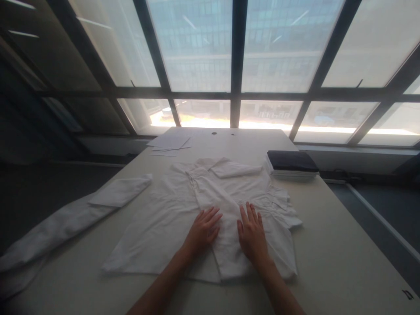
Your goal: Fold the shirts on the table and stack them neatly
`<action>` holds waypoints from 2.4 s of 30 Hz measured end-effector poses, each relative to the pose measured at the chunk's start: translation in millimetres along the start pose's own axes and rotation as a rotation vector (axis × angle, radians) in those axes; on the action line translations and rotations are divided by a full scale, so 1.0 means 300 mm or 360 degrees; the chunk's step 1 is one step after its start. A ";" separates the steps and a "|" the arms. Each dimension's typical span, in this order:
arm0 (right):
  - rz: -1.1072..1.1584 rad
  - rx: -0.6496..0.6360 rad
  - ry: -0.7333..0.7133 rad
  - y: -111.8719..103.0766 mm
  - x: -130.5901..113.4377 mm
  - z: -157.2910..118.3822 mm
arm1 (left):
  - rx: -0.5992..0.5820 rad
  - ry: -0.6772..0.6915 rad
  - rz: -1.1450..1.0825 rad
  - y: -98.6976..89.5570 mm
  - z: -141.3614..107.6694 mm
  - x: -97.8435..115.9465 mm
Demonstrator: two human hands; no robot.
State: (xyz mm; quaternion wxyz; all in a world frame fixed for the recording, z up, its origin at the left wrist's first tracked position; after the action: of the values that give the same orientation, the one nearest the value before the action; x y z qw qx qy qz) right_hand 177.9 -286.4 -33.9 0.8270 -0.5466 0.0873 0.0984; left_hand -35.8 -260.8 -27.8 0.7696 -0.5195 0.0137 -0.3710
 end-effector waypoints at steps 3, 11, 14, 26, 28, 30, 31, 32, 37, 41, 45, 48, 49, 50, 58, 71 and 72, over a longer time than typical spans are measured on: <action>0.0066 -0.0108 -0.0096 0.015 -0.067 0.014 | -0.0045 0.0015 0.0191 -0.001 -0.005 -0.006; 0.0002 -0.0233 -0.0096 0.025 -0.088 -0.047 | -0.0074 0.0031 0.0322 0.005 -0.065 0.033; 0.0015 -0.0239 -0.0112 0.014 -0.085 -0.070 | -0.0064 0.0015 0.0340 0.009 -0.085 0.040; 0.0031 -0.0285 -0.0070 -0.012 -0.086 -0.043 | -0.0144 0.0077 0.0249 0.002 -0.031 -0.009; 0.0041 -0.0268 -0.0056 -0.015 -0.081 -0.024 | -0.0115 0.0059 0.0270 -0.012 -0.007 -0.020; 0.0042 -0.0227 -0.0037 -0.011 -0.083 -0.001 | -0.0067 0.0037 0.0310 -0.019 0.018 -0.033; 0.0042 -0.0215 -0.0033 -0.006 -0.087 0.009 | -0.0052 0.0026 0.0330 -0.020 0.028 -0.041; 0.0041 -0.0212 -0.0033 0.001 -0.093 0.017 | -0.0049 0.0017 0.0347 -0.018 0.035 -0.048; 0.0034 -0.0240 -0.0059 0.030 -0.105 0.018 | -0.0101 -0.0010 0.0380 -0.003 0.029 -0.070; -0.0010 -0.0224 -0.0021 0.024 -0.077 -0.012 | -0.0091 -0.0025 0.0371 -0.005 0.018 -0.068; -0.0034 -0.0225 -0.0006 0.012 -0.057 -0.033 | -0.0071 -0.0050 0.0359 -0.009 0.022 -0.065; -0.0039 -0.0245 0.0006 0.009 -0.059 -0.035 | -0.0066 -0.0059 0.0343 -0.009 0.024 -0.064; -0.0041 -0.0247 0.0012 0.008 -0.061 -0.034 | -0.0064 -0.0059 0.0338 -0.009 0.024 -0.064; -0.0043 -0.0247 0.0017 0.008 -0.063 -0.033 | -0.0064 -0.0058 0.0334 -0.009 0.024 -0.065; -0.0058 -0.0265 0.0028 0.013 -0.070 -0.031 | -0.0196 -0.0143 0.0454 -0.003 0.033 -0.070; -0.0070 -0.0255 -0.0071 -0.019 -0.031 -0.101 | -0.0352 0.0154 0.0349 0.123 0.235 -0.051; -0.0085 -0.0247 -0.0049 -0.023 -0.026 -0.110 | -0.0345 0.0131 0.0363 0.120 0.245 -0.070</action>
State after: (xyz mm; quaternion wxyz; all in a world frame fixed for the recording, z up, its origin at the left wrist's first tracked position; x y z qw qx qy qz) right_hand 171.0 -320.0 -38.6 0.7858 -0.6095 0.0521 0.0913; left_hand -1.0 -183.8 -30.9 0.7449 -0.5790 0.1441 -0.2986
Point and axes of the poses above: each hand's wrist, its own z-axis towards the middle knuckle, its own y-axis out of the palm, x = y × z, the point moved 1 cm from there along z, towards the middle knuckle, and after that the axes turned 12 degrees about x, right-handed, at the moved point
